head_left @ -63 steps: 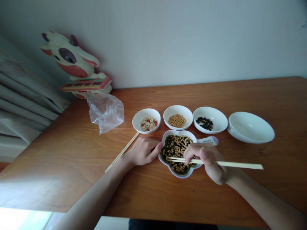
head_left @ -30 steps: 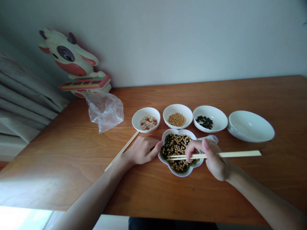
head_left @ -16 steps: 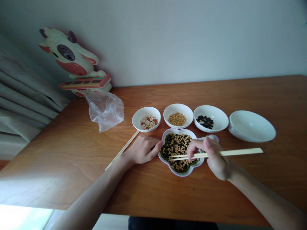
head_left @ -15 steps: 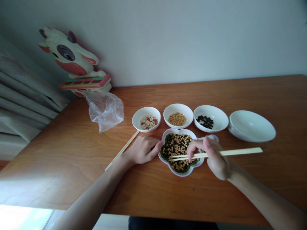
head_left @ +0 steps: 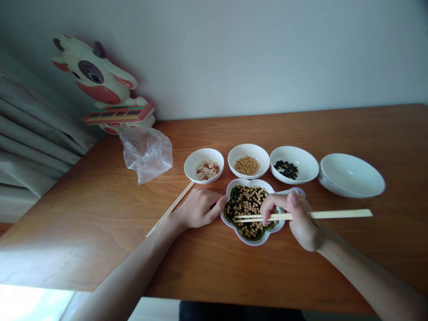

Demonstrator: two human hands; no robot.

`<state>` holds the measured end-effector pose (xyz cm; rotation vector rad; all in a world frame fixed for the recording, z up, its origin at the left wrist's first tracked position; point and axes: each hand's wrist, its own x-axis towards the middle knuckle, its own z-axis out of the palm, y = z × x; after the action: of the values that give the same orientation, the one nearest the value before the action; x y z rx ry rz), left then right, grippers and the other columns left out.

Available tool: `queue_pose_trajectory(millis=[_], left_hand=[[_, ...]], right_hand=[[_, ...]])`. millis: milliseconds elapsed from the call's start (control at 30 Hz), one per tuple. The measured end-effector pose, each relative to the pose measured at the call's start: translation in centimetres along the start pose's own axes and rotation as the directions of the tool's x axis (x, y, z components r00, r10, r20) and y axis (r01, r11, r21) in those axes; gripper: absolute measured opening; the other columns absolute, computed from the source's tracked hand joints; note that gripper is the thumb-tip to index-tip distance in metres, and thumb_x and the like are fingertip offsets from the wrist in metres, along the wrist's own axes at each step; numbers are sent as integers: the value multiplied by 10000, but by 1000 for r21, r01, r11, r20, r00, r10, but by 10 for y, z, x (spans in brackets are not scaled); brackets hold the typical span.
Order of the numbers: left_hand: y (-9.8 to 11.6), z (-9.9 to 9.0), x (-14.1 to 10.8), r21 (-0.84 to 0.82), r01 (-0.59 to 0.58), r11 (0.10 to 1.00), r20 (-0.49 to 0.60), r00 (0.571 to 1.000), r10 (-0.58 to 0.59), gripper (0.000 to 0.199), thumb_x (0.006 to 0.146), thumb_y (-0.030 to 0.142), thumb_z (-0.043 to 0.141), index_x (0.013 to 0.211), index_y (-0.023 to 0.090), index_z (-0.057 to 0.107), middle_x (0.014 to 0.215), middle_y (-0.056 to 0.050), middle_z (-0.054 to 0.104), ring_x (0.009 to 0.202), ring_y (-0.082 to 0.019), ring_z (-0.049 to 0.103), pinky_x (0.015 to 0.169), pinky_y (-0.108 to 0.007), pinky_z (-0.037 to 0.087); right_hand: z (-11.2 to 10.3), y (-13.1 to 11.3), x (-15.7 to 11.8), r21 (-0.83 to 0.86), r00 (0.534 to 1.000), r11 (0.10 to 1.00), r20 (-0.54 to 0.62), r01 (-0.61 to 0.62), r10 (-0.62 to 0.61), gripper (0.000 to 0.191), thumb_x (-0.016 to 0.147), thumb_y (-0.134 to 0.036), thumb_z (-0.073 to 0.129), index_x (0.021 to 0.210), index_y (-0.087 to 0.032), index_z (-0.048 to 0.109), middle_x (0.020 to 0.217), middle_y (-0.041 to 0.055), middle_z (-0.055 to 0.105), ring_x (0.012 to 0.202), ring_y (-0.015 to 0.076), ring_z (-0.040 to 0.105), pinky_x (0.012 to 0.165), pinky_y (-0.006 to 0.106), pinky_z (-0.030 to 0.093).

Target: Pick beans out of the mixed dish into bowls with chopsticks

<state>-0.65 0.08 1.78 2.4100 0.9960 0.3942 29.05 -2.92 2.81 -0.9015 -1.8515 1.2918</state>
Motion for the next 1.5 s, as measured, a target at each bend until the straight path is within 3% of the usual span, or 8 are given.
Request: queue_pose_trajectory(millis=[233,767,1133,1300,1400,1500], left_hand=[[1,-1,0,-8,4,1000,1,1000,-4,465,1138,347,312,743,182,492,719,-21,614,608,-123,468,656,-282,370],[1,-1,0,-5,-7,1000,-5,1000,7,470,1139,344,312,738,181,496,700,-15,600,591,-118,455,631,-286,353],[3,-2,1,5,-10,1000,-3,1000,10,470,1133,336,303,733,185,497,713,-28,625,606,-130,491,647,-284,376],[3,-2,1,-14,7,1000,10,1000,-7,469,1133,350,295,733,186,478,707,-25,609,600,-128,472,647,-285,365],[2,-2,1,-9,17,1000,13,1000,-17,468,1132,353,295,735,186,477,718,-27,612,607,-130,473,651,-289,364],[1,-1,1,-9,11,1000,17,1000,-11,458,1133,349,296,746,185,479,728,-26,614,618,-130,485,657,-288,366]], right_hand=[[1,-3,0,-77,999,996,34,35,-32,793,1092,-680,115,848,-216,710,795,49,713,742,201,647,690,344,460],[2,2,-1,-75,994,991,9,113,-112,712,1123,-593,189,838,-223,727,794,54,732,724,204,669,675,355,482],[2,2,-4,24,976,984,-135,177,-173,729,1107,-627,238,791,-264,785,755,61,760,690,237,694,681,396,526],[-8,-12,-2,68,891,962,-398,265,-217,772,1050,-733,266,700,-277,782,634,88,701,652,282,664,679,452,532],[-17,-13,0,-4,798,965,-562,263,-220,768,1004,-801,282,656,-304,753,637,108,669,693,315,660,737,506,545],[-24,-4,6,-82,730,956,-629,280,-268,746,998,-805,301,685,-299,751,711,122,675,775,332,677,771,514,540]])
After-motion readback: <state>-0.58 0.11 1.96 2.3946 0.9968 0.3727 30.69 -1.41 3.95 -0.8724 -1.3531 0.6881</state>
